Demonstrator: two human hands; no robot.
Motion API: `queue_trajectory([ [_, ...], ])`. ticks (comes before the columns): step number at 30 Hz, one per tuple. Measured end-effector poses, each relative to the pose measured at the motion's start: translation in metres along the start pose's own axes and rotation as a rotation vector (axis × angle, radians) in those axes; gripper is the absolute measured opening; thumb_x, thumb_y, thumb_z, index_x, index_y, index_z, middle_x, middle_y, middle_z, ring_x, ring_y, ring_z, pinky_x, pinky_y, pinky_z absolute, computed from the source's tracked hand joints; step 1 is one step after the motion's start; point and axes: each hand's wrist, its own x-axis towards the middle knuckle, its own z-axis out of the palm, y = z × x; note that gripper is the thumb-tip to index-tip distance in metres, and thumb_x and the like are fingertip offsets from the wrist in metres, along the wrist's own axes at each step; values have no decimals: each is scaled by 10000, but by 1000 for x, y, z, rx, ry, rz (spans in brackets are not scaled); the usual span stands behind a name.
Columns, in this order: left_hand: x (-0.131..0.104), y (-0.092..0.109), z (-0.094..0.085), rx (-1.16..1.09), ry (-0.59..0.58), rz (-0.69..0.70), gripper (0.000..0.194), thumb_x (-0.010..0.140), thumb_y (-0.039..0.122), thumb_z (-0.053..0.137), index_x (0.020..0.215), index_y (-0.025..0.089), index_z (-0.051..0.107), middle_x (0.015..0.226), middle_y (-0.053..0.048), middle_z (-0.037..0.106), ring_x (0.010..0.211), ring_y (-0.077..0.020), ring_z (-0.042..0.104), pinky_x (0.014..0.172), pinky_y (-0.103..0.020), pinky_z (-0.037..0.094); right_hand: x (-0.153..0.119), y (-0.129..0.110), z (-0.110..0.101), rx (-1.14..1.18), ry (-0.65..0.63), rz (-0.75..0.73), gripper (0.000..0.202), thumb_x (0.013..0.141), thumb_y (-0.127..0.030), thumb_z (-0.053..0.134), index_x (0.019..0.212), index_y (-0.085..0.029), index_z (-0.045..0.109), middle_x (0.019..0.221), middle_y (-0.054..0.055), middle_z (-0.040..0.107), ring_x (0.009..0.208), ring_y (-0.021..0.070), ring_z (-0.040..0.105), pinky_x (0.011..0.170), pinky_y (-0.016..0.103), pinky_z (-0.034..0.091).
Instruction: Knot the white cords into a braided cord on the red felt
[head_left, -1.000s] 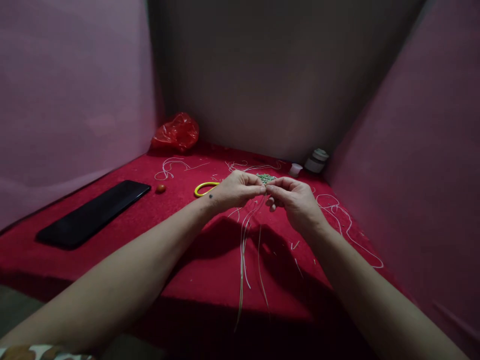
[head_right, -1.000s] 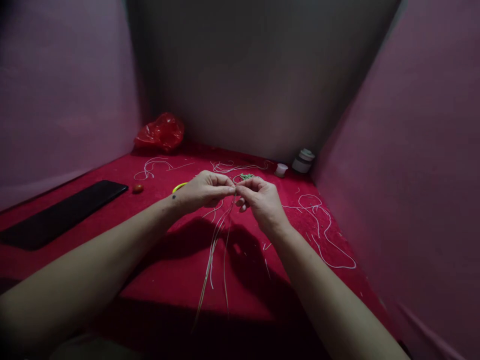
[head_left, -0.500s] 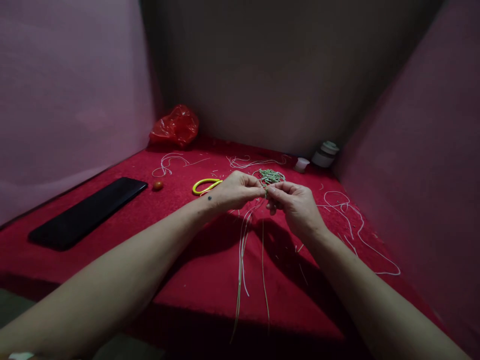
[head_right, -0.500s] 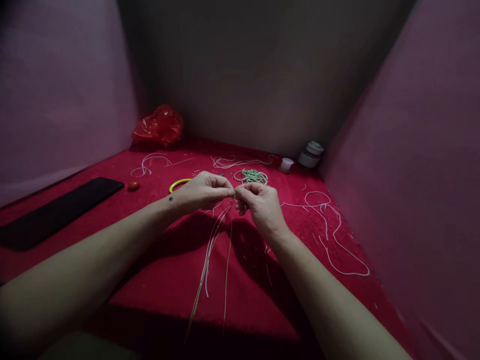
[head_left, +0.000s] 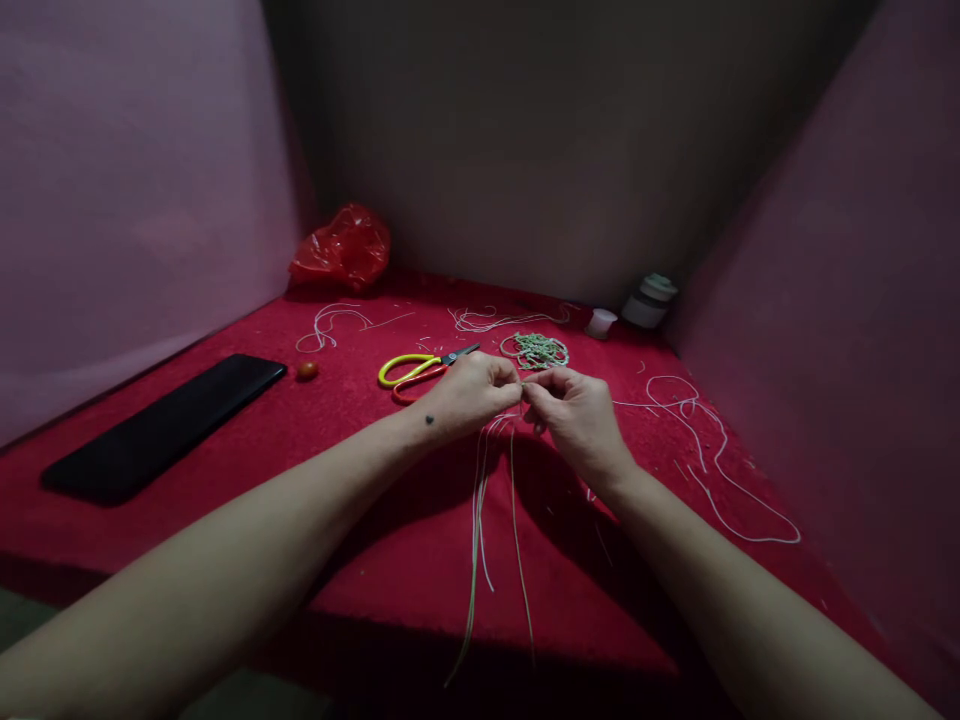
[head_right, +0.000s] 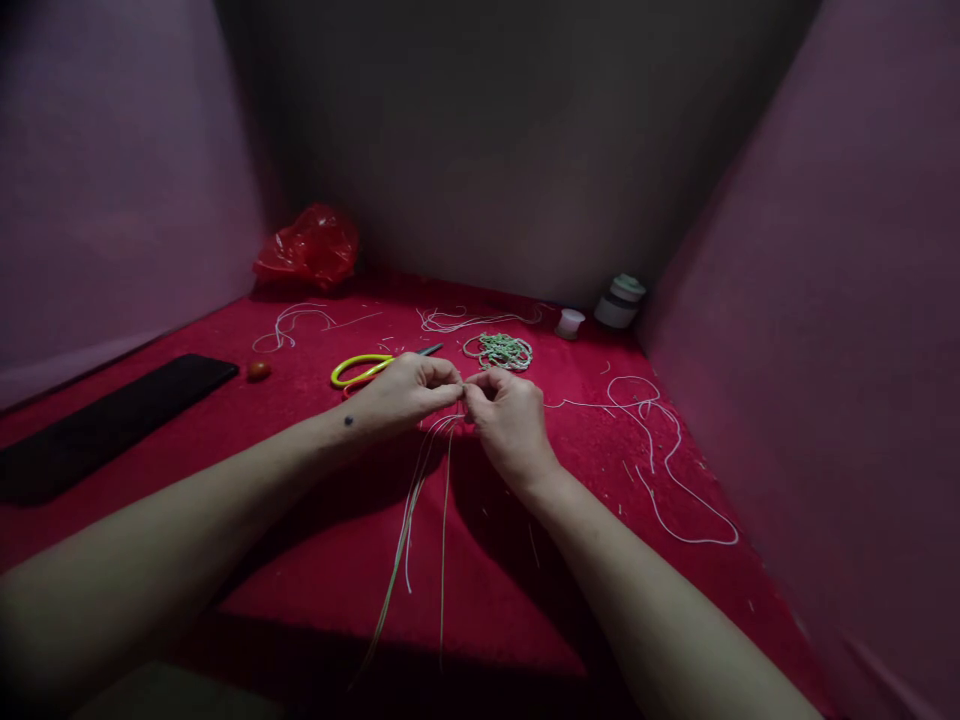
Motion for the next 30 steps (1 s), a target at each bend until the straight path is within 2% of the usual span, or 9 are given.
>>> queue_trajectory([
  [3,0,-2,2,-2,-4,-88,148,639,203,497,503,144,488,468,45,387,485,-73,338,467,-214,246,2,3,6,-116,-31,42,137,722,-195,503,669,-135,615,490,10,580,412,102,518,430,209,383],
  [8,1,-6,4,14,-27,-238,163,590,187,514,445,152,448,409,52,342,438,-70,308,435,-222,196,9,3,10,-212,-202,169,189,690,-111,444,529,-161,529,426,11,556,350,104,500,375,197,336],
  [11,3,-10,7,-45,-49,-321,150,583,174,535,456,154,458,390,51,354,414,-68,317,420,-219,176,12,3,9,-254,-269,173,214,673,-86,441,486,-168,504,417,10,543,345,97,478,388,201,320],
  [17,3,-14,11,-158,-76,-391,159,600,147,504,480,178,405,367,67,317,320,-55,265,371,-219,166,8,11,10,-378,-73,-133,143,691,-104,483,645,-170,600,608,24,624,565,119,536,556,221,376],
  [22,1,-12,13,-239,-52,-418,155,597,114,498,491,176,403,355,69,324,292,-46,266,351,-209,167,9,20,14,-257,-28,-56,124,676,-135,486,652,-167,603,561,10,606,516,114,525,522,213,383],
  [30,3,-15,15,-275,5,-405,121,626,113,498,525,159,449,368,72,342,310,-36,295,359,-190,184,15,22,13,-186,-56,-13,138,663,-132,469,655,-157,604,508,1,586,463,108,529,489,208,392],
])
